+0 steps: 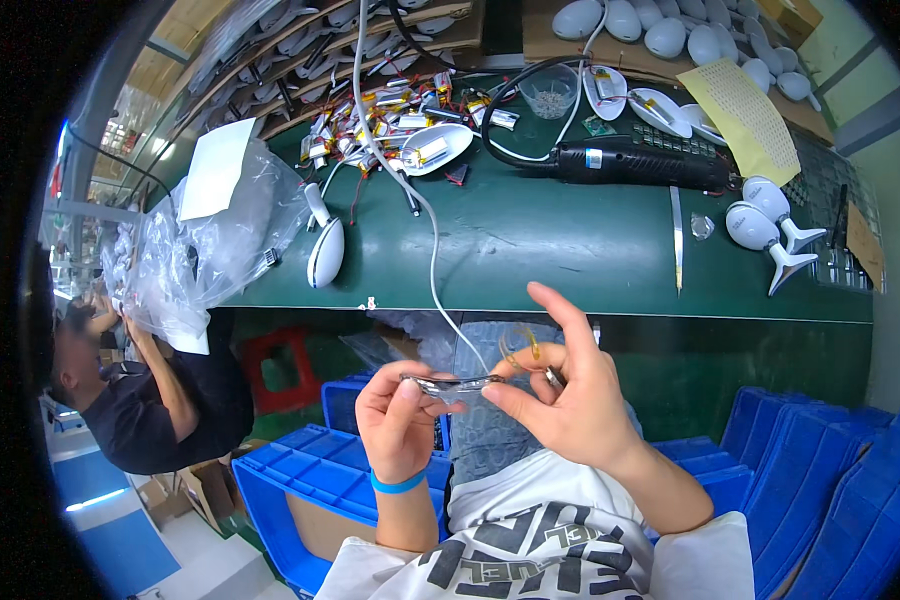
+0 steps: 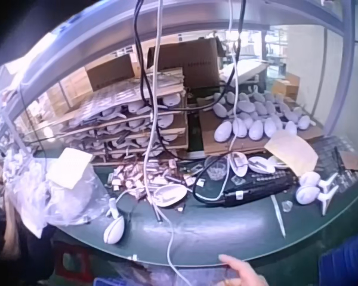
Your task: Assembling the internal components, including circuit boards and batteries, into plastic housings for electronic devices.
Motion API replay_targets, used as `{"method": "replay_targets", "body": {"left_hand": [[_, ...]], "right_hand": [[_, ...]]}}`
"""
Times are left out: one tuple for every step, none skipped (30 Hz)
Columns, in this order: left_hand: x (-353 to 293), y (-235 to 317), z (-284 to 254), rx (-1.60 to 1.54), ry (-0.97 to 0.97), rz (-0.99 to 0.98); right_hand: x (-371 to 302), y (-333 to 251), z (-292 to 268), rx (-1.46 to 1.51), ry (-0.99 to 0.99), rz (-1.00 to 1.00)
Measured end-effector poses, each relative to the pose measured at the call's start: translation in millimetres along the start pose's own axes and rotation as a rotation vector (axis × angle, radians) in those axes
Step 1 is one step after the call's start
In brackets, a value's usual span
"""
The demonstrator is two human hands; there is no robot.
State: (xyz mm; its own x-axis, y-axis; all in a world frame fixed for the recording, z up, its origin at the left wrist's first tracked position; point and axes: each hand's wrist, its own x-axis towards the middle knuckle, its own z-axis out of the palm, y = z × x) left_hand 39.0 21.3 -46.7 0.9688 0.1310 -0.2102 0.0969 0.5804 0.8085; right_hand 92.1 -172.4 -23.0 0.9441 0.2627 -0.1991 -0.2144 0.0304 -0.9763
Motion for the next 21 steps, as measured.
{"method": "replay_targets", "body": {"left_hand": [[1, 0, 1, 0.002, -0.001, -0.001], [3, -2, 3, -0.011, 0.051, 0.031], [3, -3, 4, -0.025, 0.104, 0.064], [3, -6, 3, 0.017, 0.136, 0.08], [3, -10, -3, 0.151, 0.135, 0.089], [2, -13, -6, 0.285, 0.133, 0.097], [1, -14, -4, 0.337, 0.106, 0.057], [2, -14, 0, 0.341, 0.079, 0.005], [2, -15, 3, 0.344, 0.054, -0.046], [2, -18, 3, 0.33, 0.0, -0.079], [2, -21, 3, 0.329, 0.003, -0.08], [3, -24, 4, 0.332, -0.032, -0.065], [3, -26, 5, 0.334, -0.067, -0.05], [3, -26, 5, 0.309, -0.085, -0.07], [2, -28, 4, 0.309, -0.084, -0.07], [3, -30, 3, 0.324, -0.087, -0.075], [3, -32, 2, 0.34, -0.091, -0.08], [3, -32, 2, 0.339, -0.09, -0.082], [4, -31, 2, 0.351, -0.111, -0.092], [4, -30, 1, 0.364, -0.133, -0.102], [5, -29, 1, 0.364, -0.132, -0.103]], "right_hand": [[1, 0, 0, -0.07, 0.006, -0.058], [2, 0, -1, -0.141, 0.011, -0.116], [2, 0, -1, -0.14, 0.012, -0.117], [1, -1, -3, -0.223, -0.006, -0.197], [0, -1, -5, -0.306, -0.024, -0.276], [0, 2, -7, -0.306, -0.023, -0.275], [0, 9, -8, -0.387, -0.043, -0.399], [0, 15, -10, -0.468, -0.063, -0.524], [2, 21, -11, -0.534, -0.099, -0.587], [2, 20, -11, -0.534, -0.102, -0.585], [3, 18, -10, -0.586, -0.139, -0.643], [5, 17, -10, -0.638, -0.176, -0.701], [7, 17, -7, -0.64, -0.166, -0.736], [8, 17, -8, -0.639, -0.167, -0.735], [8, 18, -8, -0.71, -0.158, -0.762], [8, 18, -9, -0.781, -0.148, -0.787], [8, 19, -9, -0.78, -0.149, -0.786], [9, 19, -10, -0.833, -0.162, -0.806], [9, 19, -11, -0.886, -0.175, -0.826], [9, 17, -11, -0.886, -0.176, -0.824], [10, 13, -12, -0.929, -0.215, -0.838]]}}
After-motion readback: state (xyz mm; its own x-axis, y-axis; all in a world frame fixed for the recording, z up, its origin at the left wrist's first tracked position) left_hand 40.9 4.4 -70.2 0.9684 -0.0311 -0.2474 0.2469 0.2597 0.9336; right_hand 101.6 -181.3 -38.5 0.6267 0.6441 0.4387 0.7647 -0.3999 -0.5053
